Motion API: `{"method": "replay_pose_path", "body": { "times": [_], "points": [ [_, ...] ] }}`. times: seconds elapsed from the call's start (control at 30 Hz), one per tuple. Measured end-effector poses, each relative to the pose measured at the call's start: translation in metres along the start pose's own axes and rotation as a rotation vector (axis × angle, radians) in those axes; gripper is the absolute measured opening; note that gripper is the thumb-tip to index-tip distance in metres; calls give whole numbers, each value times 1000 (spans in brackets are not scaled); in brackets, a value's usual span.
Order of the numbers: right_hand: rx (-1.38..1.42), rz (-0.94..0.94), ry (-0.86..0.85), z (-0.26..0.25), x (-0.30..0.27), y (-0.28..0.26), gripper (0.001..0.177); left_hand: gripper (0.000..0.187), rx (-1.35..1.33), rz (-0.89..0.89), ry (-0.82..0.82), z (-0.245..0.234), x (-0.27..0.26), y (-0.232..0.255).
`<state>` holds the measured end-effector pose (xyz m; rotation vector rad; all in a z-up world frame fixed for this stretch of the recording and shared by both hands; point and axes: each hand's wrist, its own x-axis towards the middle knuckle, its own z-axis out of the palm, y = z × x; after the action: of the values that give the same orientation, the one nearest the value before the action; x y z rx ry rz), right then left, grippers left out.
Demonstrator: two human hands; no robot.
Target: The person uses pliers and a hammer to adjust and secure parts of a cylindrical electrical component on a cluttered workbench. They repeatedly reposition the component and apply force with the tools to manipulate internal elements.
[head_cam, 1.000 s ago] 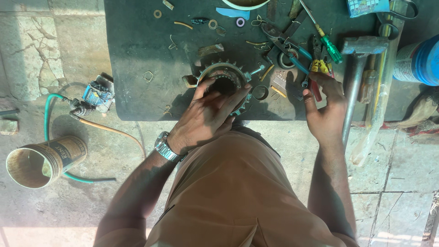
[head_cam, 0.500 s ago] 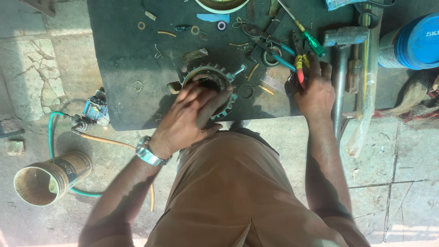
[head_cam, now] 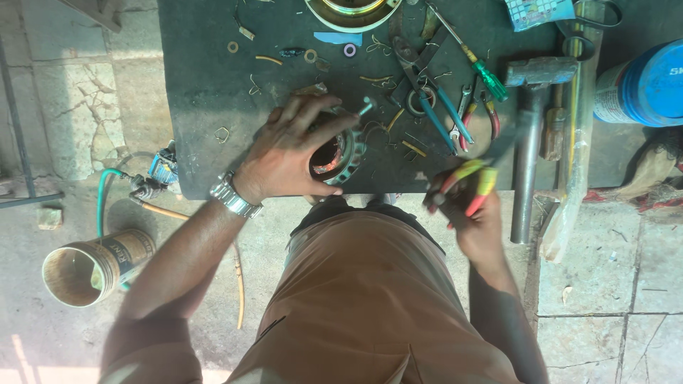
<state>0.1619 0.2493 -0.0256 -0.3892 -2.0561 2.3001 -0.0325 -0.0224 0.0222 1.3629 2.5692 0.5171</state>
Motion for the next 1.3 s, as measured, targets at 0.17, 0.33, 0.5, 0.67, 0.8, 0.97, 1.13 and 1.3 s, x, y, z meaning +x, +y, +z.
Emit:
{"method": "replay_pose_path", "body": {
  "times": [0.17,0.33,0.5,0.67,0.8,0.97,1.13,1.3],
  "points": [
    [24,198,-74,33,0,-6,51,118,-28,-215,198,11,-9,18],
    [13,309,-233,31,-2,-8,47,114,86,-294,187,21,-15,40],
    [86,149,-146,25,0,-11,44,102,74,-303,255,27,-12,43],
    [9,160,-244,29,-1,-6,37,102,87,-276,251,32,-17,35],
    [-265,222,-391,31,2,-10,49,104,71,-284,261,33,-15,35],
    [-114,102,-160,31,6,-15,52,102,94,-283,260,36,-17,35],
    [-171,120,-182,21,16,-20,56,103,101,-280,259,38,-17,32],
    [-242,34,-232,16,15,-23,48,104,90,-284,258,38,-18,32]
  ]
}}
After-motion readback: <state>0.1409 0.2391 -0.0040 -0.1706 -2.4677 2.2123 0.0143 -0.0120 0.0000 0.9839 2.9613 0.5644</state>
